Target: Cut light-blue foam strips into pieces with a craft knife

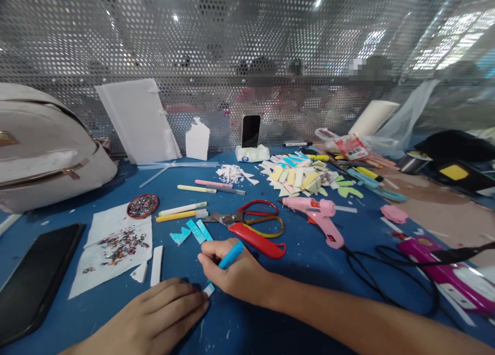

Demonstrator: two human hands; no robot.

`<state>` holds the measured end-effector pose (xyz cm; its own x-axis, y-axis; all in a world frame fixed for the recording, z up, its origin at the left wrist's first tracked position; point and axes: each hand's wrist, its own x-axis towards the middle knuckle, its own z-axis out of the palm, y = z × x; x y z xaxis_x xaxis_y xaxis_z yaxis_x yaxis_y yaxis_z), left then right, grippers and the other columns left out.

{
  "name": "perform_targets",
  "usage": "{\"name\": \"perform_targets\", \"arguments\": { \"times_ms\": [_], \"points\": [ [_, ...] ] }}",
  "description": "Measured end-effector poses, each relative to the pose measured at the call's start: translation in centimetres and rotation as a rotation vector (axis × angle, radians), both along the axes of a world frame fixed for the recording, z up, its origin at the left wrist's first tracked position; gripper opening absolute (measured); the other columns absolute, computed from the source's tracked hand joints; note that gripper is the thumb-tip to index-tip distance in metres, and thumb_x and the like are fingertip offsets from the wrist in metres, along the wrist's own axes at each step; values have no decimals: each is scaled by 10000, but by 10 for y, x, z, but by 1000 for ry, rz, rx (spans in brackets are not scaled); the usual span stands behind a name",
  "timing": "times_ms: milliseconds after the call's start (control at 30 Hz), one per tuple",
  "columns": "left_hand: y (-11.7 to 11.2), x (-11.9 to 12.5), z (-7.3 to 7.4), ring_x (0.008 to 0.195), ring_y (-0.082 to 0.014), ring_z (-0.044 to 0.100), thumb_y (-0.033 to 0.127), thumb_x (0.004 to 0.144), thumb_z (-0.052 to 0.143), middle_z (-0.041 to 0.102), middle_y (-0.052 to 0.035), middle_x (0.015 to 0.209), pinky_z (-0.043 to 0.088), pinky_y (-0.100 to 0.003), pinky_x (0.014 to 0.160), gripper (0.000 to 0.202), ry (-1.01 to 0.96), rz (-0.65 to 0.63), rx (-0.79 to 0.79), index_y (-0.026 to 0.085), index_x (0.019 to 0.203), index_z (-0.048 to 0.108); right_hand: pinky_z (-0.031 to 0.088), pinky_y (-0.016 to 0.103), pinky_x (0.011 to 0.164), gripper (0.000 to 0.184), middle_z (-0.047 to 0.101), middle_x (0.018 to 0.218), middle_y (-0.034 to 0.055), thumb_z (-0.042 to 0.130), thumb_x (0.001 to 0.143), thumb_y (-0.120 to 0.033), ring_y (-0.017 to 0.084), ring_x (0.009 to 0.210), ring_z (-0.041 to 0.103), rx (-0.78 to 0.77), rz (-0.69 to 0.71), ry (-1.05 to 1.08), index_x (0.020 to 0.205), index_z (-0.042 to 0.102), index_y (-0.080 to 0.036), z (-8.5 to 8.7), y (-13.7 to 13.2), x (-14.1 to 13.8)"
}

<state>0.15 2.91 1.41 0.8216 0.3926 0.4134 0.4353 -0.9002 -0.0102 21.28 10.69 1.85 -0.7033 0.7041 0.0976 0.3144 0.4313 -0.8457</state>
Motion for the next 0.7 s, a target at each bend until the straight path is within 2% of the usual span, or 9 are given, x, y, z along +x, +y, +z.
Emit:
{"name": "perform_targets", "arguments": {
  "times_ms": [333,500,600,700],
  "points": [
    [0,2,1,1092,-172,661,145,1076,299,683,-76,1221,513,-295,1027,371,-17,2,22,84,1274,607,208,253,500,401,214,565,-76,457,932,-217,86,529,243,-28,53,-30,602,230,-205,0,1,1],
    [-1,0,-1,1102,-190,658,167,1077,320,674,-95,1228,526,-325,1016,363,1,2,-4,78,1304,589,201,252,500,397,208,565,-77,465,921,-209,83,529,234,-13,56,-39,606,225,-204,1,1,1],
    [-1,-1,-1,1109,-188,652,159,1077,292,672,-81,1248,522,-315,1020,385,4,-2,-15,80,1310,588,205,249,497,391,221,564,-77,465,922,-212,82,528,242,-20,40,-27,611,229,-205,2,1,1],
    [0,0,-1,1101,-185,656,151,1074,300,676,-103,1234,519,-315,1028,378,6,-6,-12,75,1311,585,199,254,496,395,212,557,-77,463,917,-204,84,526,240,-10,57,-43,604,223,-204,1,1,1]
  ]
}}
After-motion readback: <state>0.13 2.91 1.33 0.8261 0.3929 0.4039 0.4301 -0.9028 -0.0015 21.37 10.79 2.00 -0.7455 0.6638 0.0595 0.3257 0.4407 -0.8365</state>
